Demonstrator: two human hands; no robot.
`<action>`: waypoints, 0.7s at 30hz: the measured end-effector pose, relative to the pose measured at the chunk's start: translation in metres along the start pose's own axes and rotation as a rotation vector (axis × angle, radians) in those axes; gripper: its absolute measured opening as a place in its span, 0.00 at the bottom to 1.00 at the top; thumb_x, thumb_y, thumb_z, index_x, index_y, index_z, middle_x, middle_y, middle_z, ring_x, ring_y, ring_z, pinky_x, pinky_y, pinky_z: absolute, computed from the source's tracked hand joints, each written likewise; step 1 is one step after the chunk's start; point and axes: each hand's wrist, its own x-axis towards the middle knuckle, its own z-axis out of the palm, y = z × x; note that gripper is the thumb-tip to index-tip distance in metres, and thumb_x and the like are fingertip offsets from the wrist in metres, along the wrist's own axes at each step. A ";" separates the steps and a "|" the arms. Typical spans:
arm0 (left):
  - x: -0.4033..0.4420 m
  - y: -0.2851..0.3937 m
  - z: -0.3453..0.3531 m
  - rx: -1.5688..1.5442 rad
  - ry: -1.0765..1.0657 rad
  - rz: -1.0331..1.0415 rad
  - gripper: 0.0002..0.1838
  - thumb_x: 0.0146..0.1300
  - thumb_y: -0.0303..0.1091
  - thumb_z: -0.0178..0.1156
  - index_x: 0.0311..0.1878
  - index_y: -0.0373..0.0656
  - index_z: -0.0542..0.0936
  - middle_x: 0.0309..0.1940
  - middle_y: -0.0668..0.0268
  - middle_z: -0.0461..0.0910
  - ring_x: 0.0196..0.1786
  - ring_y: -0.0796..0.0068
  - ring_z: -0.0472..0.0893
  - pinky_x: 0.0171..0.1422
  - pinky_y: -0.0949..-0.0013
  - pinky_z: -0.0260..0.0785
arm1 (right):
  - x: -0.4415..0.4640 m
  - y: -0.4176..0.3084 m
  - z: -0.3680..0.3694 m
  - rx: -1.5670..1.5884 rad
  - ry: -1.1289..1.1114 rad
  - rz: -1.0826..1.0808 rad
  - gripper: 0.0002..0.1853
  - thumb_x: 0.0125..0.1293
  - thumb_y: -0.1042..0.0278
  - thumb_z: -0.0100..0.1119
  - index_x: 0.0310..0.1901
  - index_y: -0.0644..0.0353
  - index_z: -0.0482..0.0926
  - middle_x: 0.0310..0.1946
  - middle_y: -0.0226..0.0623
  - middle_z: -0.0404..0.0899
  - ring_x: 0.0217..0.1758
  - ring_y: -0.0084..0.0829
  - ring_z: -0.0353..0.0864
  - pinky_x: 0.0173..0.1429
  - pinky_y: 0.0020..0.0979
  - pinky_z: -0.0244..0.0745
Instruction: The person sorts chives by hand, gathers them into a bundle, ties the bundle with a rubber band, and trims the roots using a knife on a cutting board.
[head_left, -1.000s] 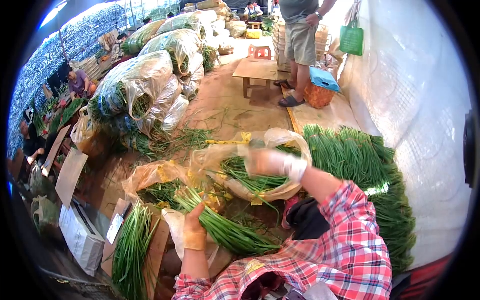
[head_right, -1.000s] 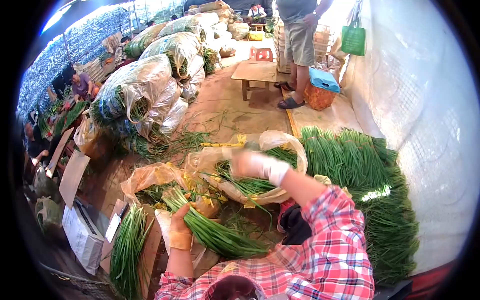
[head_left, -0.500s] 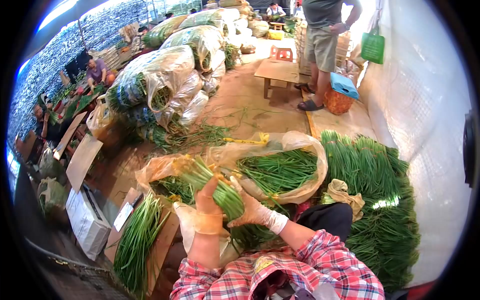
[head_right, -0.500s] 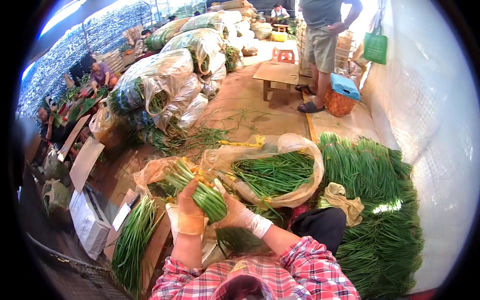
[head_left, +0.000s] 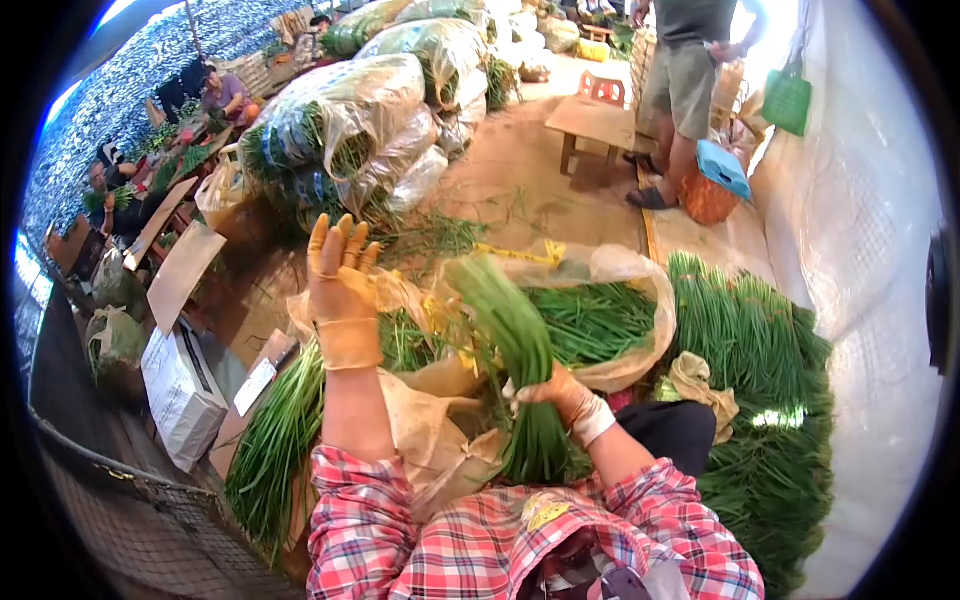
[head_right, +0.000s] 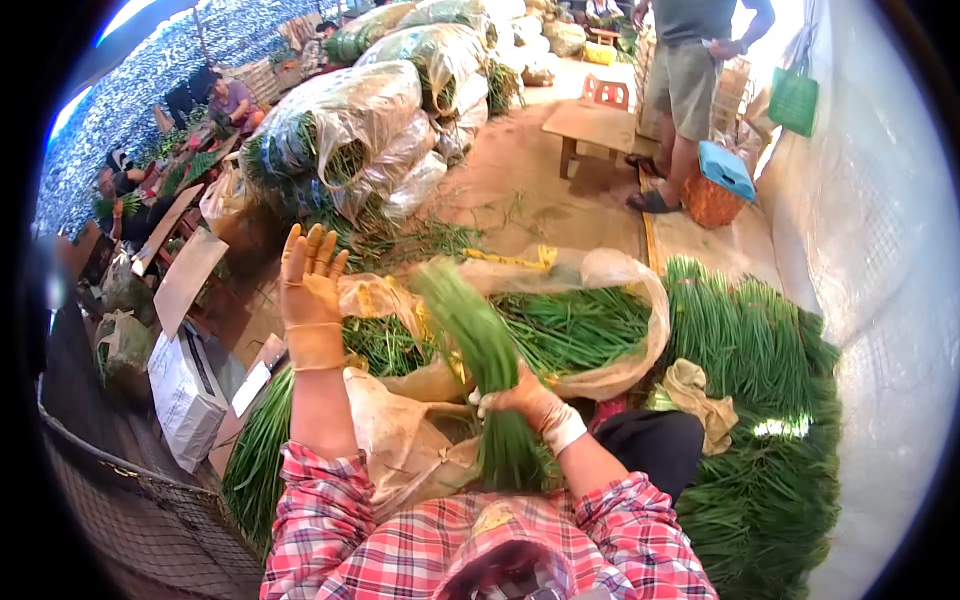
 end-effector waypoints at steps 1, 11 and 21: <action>-0.004 -0.006 -0.005 0.005 -0.062 -0.099 0.30 0.59 0.43 0.62 0.62 0.42 0.66 0.54 0.57 0.74 0.58 0.61 0.73 0.61 0.56 0.66 | 0.003 0.010 -0.019 0.082 -0.085 -0.004 0.37 0.46 0.74 0.68 0.61 0.59 0.65 0.35 0.42 0.80 0.33 0.34 0.81 0.39 0.36 0.79; -0.098 -0.086 0.013 -0.148 -0.704 -0.746 0.57 0.41 0.51 0.74 0.70 0.38 0.52 0.65 0.53 0.62 0.67 0.57 0.63 0.69 0.58 0.58 | 0.005 0.035 -0.010 0.604 -0.548 0.236 0.41 0.50 0.59 0.65 0.65 0.63 0.60 0.38 0.42 0.73 0.35 0.31 0.77 0.39 0.34 0.78; -0.085 -0.082 0.008 -0.154 -0.472 -0.907 0.18 0.50 0.34 0.66 0.43 0.36 0.77 0.34 0.56 0.79 0.38 0.59 0.81 0.45 0.58 0.77 | 0.006 0.027 -0.020 0.035 -0.191 0.044 0.45 0.52 0.55 0.66 0.69 0.61 0.54 0.58 0.47 0.70 0.60 0.37 0.71 0.66 0.40 0.65</action>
